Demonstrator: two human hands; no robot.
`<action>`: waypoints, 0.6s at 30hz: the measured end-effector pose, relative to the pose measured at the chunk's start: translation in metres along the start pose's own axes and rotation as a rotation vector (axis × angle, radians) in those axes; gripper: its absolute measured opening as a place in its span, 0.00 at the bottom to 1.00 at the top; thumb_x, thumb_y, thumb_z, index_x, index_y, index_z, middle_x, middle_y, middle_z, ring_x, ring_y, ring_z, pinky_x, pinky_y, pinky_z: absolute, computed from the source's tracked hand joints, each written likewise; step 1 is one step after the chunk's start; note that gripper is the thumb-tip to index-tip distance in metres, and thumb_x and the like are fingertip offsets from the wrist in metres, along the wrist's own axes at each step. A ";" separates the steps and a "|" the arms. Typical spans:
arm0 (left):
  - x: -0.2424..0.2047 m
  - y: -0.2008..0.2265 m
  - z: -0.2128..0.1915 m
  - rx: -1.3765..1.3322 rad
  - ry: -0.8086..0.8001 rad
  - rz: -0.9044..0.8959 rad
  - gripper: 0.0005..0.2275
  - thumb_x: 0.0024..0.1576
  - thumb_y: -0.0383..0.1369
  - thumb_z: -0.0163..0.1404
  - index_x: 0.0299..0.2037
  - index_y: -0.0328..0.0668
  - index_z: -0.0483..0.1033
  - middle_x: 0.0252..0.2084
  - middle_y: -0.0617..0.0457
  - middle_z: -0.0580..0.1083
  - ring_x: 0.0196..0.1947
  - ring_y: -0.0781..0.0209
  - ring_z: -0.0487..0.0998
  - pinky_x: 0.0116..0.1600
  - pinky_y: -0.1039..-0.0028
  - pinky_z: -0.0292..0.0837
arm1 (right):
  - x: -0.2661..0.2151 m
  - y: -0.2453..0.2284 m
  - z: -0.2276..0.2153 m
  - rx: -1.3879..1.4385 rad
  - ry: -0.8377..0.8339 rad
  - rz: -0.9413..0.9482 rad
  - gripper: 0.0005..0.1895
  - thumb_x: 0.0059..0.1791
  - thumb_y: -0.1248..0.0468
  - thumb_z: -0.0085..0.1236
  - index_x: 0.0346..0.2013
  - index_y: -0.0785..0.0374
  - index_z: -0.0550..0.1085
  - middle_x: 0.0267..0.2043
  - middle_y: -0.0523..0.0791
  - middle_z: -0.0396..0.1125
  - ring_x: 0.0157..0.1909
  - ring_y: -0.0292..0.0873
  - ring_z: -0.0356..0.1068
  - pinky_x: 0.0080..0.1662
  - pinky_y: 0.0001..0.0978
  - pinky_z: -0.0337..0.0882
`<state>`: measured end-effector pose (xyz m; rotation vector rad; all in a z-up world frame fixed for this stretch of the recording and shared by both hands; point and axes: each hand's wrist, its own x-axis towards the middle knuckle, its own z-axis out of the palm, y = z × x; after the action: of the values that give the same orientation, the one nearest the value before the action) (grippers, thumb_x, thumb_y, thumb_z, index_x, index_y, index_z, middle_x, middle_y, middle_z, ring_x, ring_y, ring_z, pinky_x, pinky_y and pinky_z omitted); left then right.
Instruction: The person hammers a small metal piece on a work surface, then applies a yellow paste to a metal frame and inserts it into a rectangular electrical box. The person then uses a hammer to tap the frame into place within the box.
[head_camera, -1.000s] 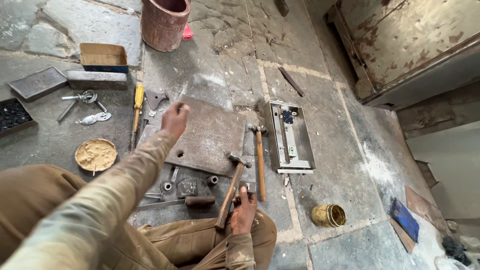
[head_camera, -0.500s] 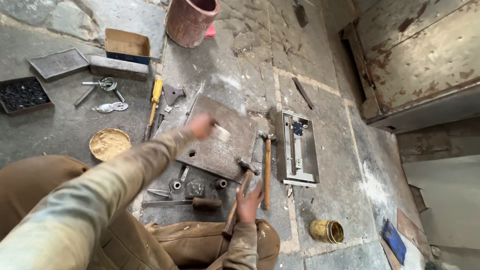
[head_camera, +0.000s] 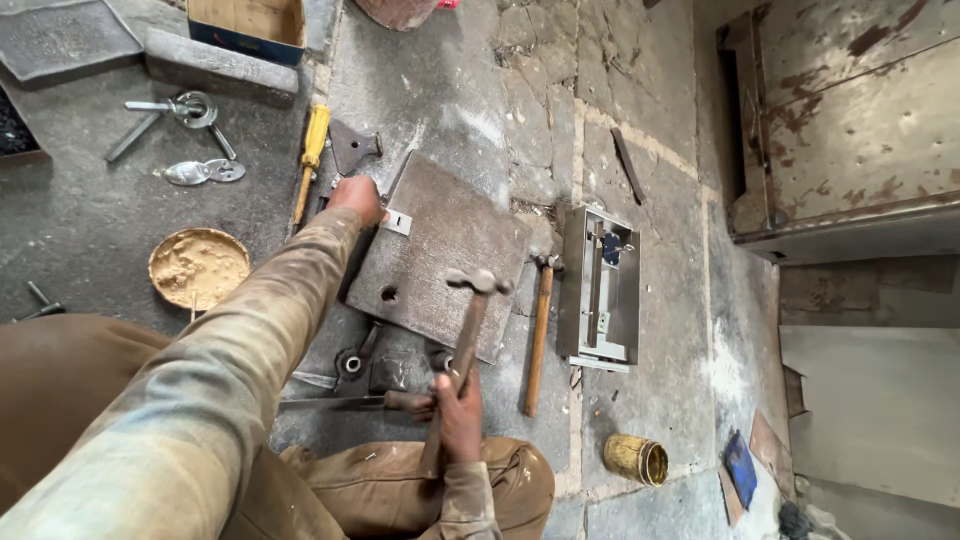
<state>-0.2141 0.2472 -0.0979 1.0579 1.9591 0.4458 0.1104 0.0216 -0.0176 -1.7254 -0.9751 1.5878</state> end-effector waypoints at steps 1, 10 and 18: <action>0.003 0.000 -0.001 -0.029 -0.019 -0.027 0.21 0.52 0.41 0.66 0.49 0.32 0.82 0.54 0.36 0.79 0.54 0.44 0.81 0.60 0.62 0.74 | -0.003 -0.013 0.015 -0.057 -0.031 -0.093 0.38 0.51 0.62 0.53 0.74 0.49 0.49 0.36 0.44 0.66 0.24 0.37 0.69 0.26 0.32 0.75; -0.013 0.006 -0.014 -0.246 -0.122 -0.119 0.05 0.59 0.26 0.55 0.41 0.31 0.82 0.44 0.40 0.83 0.41 0.53 0.86 0.46 0.63 0.81 | -0.004 -0.076 0.073 -0.119 -0.066 -0.532 0.43 0.53 0.64 0.51 0.79 0.51 0.43 0.36 0.46 0.67 0.22 0.32 0.62 0.23 0.26 0.70; -0.021 0.014 -0.030 -0.146 -0.050 -0.050 0.11 0.51 0.27 0.65 0.42 0.35 0.81 0.45 0.40 0.78 0.41 0.52 0.81 0.46 0.66 0.76 | 0.064 -0.069 0.089 -0.716 -0.115 -0.284 0.38 0.59 0.57 0.43 0.81 0.35 0.40 0.33 0.49 0.69 0.18 0.30 0.56 0.23 0.27 0.71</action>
<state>-0.2251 0.2402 -0.0608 0.9176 1.8743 0.5212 0.0152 0.1080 -0.0062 -1.8205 -1.9233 1.2334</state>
